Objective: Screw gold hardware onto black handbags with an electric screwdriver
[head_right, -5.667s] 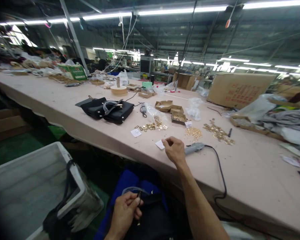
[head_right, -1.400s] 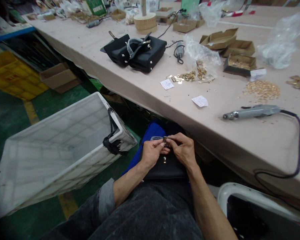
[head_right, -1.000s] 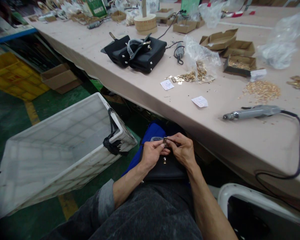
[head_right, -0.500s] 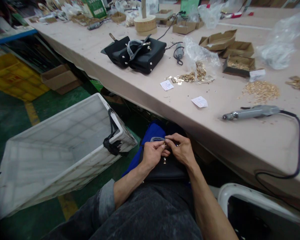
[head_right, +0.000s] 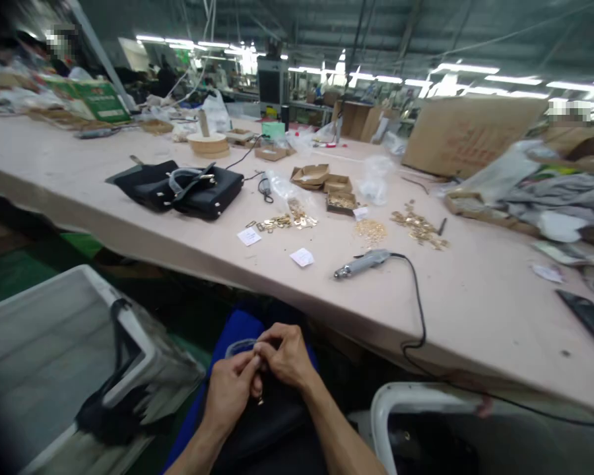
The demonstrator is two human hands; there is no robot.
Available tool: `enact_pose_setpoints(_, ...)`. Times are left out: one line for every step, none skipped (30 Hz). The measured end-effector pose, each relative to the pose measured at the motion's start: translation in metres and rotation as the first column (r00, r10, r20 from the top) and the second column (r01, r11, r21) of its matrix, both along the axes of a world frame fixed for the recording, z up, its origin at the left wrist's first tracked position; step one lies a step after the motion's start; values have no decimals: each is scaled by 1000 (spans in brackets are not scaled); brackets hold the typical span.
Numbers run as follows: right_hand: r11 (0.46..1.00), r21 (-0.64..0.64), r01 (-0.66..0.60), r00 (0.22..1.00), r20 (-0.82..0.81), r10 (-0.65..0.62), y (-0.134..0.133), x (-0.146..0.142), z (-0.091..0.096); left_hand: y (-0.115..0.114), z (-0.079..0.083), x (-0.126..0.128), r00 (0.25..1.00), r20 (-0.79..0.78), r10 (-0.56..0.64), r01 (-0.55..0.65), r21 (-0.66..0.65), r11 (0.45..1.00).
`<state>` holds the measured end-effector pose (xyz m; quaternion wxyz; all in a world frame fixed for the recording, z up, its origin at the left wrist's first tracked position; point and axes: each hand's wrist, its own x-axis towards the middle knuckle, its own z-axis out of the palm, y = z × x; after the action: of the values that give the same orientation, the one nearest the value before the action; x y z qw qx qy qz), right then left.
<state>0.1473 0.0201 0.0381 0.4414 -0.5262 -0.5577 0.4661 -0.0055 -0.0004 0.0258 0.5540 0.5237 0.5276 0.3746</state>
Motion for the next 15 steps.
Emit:
enact_pose_setpoints(1000, -6, 7, 1000, -21, -7, 0, 0, 0, -1, -1, 1, 1000, 0, 5, -5, -2, 1000)
enact_pose_setpoints(1000, -13, 18, 999, -43, -19, 0, 0, 0, -2, -3, 2, 1000, 12, 13, -13, -13, 1000)
enact_pose_setpoints(999, -25, 30, 998, -63, -31, -1, 0, 0, -3, -4, 2, 999, 29, 22, -21, -30, 999)
enact_pose_setpoints(999, -41, 34, 996, -77, -37, -2, -1, 0, -3, -5, 3, 998, 45, 34, -32, -48, 998)
enact_pose_setpoints(998, -55, 31, 996, -81, -35, -2, -2, 1, -3, -7, 4, 998, 57, 41, -37, -64, 997)
enact_pose_setpoints(998, -58, 26, 997, -71, -30, -3, -2, 2, -3, -8, 4, 997, 61, 47, -43, -72, 996)
enact_pose_setpoints(999, -46, 28, 999, -44, -30, -3, -1, 5, -1, -8, 5, 997, 59, 51, -47, -76, 996)
enact_pose_setpoints(999, -16, 46, 999, -3, -46, -4, 2, 9, 0, -9, 4, 997, 55, 58, -53, -78, 996)
enact_pose_setpoints(996, 33, 85, 995, 44, -86, -3, 7, 15, 1, -10, 4, 996, 52, 66, -62, -83, 995)
enact_pose_setpoints(985, 95, 147, 984, 88, -155, -3, 15, 23, 3, -10, 4, 996, 52, 74, -69, -91, 994)
enact_pose_setpoints(957, 166, 237, 958, 121, -258, -1, 27, 33, 4, -11, 3, 995, 54, 78, -72, -99, 992)
enact_pose_setpoints(908, 239, 344, 912, 142, -384, 2, 42, 44, 4, -12, 2, 995, 56, 81, -75, -107, 991)
enact_pose_setpoints(838, 308, 451, 845, 154, -512, 6, 60, 56, 5, -13, 1, 995, 61, 79, -72, -112, 991)
enact_pose_setpoints(737, 383, 557, 744, 165, -648, 12, 81, 67, 5, -14, 1, 995, 69, 76, -68, -113, 991)
enact_pose_setpoints(627, 454, 633, 621, 185, -761, 19, 102, 78, 5, -14, 0, 994, 79, 74, -65, -111, 992)
